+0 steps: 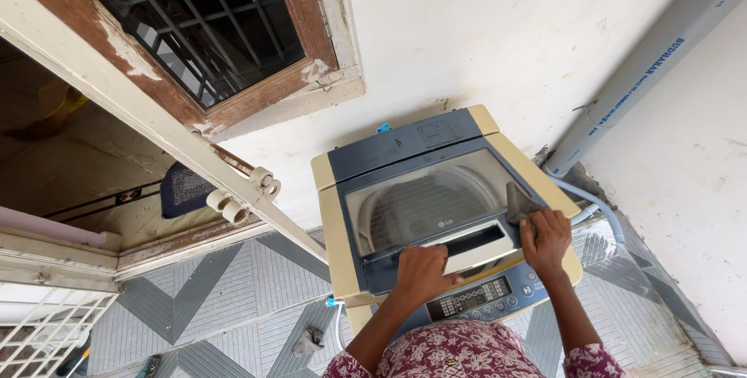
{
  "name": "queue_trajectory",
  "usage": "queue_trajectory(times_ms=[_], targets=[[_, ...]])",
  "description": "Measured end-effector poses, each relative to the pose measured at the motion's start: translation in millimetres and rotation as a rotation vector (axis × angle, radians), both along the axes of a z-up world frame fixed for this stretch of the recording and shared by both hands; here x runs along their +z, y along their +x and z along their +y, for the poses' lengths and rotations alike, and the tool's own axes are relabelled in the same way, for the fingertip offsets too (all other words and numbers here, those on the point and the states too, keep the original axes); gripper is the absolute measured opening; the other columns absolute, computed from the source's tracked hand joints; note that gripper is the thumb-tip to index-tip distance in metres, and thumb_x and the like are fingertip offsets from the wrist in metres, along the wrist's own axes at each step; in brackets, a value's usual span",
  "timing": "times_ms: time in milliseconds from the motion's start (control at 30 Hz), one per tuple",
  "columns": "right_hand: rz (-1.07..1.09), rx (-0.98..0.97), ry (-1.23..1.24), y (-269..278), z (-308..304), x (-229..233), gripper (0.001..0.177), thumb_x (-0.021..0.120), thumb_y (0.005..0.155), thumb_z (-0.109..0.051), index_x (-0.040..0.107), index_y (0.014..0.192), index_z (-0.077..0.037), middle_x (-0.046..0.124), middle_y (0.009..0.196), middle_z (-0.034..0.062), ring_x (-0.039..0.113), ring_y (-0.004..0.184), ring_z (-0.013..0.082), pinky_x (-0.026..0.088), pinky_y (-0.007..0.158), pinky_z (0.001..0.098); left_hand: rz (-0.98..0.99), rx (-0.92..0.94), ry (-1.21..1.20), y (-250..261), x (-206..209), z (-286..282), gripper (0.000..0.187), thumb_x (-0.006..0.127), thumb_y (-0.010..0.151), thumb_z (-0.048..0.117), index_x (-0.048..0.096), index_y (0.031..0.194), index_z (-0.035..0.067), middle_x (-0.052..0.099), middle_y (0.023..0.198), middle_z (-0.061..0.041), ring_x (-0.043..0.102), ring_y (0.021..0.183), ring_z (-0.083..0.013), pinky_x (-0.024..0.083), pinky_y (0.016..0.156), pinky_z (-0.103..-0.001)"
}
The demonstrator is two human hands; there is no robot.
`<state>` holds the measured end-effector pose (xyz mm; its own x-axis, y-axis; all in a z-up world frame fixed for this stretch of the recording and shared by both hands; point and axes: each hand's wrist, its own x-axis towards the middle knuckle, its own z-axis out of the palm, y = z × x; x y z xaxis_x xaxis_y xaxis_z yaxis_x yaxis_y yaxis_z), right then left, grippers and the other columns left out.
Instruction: The person cleans a washing machine by wiping the exterior lid, control panel, and the inside of the drum with a cloth.
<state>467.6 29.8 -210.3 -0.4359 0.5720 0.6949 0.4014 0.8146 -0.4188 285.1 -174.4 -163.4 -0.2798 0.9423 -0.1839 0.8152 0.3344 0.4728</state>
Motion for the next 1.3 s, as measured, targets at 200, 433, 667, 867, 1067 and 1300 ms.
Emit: queue_trajectory(times_ms=[200, 433, 667, 867, 1067, 1300], targets=[[-0.068, -0.065, -0.248, 39.8, -18.6, -56.1, 0.021, 0.063, 0.094, -0.019, 0.063, 0.081, -0.003, 0.058, 0.076, 0.0111, 0.055, 0.076, 0.0294, 0.042, 0.070, 0.0437, 0.091, -0.063, 0.046, 12.2, -117.2, -5.4, 0.048, 0.081, 0.081, 0.050, 0.066, 0.084, 0.005, 0.068, 0.075, -0.012, 0.066, 0.071, -0.0282, 0.046, 0.079, -0.049], [0.515, 0.011, -0.885, 36.4, 15.5, -69.0, 0.032, 0.059, 0.112, -0.028, 0.067, 0.100, 0.001, 0.055, 0.078, 0.0091, 0.045, 0.077, 0.0150, 0.038, 0.069, 0.0330, 0.128, -0.062, 0.017, 17.1, -134.8, -4.2, 0.063, 0.058, 0.098, 0.065, 0.065, 0.087, 0.003, 0.065, 0.075, -0.012, 0.064, 0.070, -0.0279, 0.046, 0.080, -0.051], [-0.261, 0.401, -0.351, -3.4, -7.7, -2.9, 0.062, 0.049, 0.099, -0.051, 0.052, 0.145, -0.010, 0.058, 0.135, 0.0147, 0.051, 0.126, 0.0319, 0.034, 0.105, 0.0532, 0.136, -0.074, -0.014, 22.5, -128.1, -9.5, 0.057, 0.061, 0.097, 0.059, 0.066, 0.094, 0.002, 0.066, 0.081, -0.012, 0.066, 0.077, -0.0286, 0.048, 0.081, -0.050], [-1.099, 0.298, -0.211, -28.7, -42.3, -60.6, 0.074, 0.042, 0.098, -0.064, 0.025, 0.160, -0.028, 0.017, 0.169, 0.0073, 0.014, 0.155, 0.0307, 0.009, 0.121, 0.0628, 0.195, -0.096, 0.116, 29.7, -119.0, -19.2, 0.052, 0.070, 0.091, 0.050, 0.070, 0.101, -0.001, 0.071, 0.090, -0.016, 0.069, 0.084, -0.0296, 0.049, 0.081, -0.048], [-0.571, 0.225, -0.244, -12.1, -59.9, -99.9, 0.068, 0.058, 0.095, -0.044, 0.037, 0.156, -0.023, 0.034, 0.162, 0.0134, 0.032, 0.144, 0.0373, 0.027, 0.114, 0.0612, -0.116, 0.081, 0.151, 27.8, -93.3, -28.7, 0.029, 0.062, 0.102, 0.032, 0.075, 0.110, 0.007, 0.074, 0.101, -0.014, 0.070, 0.093, -0.0318, 0.052, 0.083, -0.046], [-0.603, 0.028, -0.312, -28.9, -35.1, -94.3, 0.019, 0.072, 0.081, -0.023, 0.065, 0.098, -0.019, 0.063, 0.113, 0.0049, 0.059, 0.113, 0.0307, 0.046, 0.091, 0.0511, 0.250, 0.037, 0.242, -26.7, -101.7, 70.5, 0.088, 0.073, 0.071, -0.006, 0.047, 0.152, 0.016, 0.046, 0.154, -0.014, 0.040, 0.144, -0.0363, 0.044, 0.107, -0.053]])
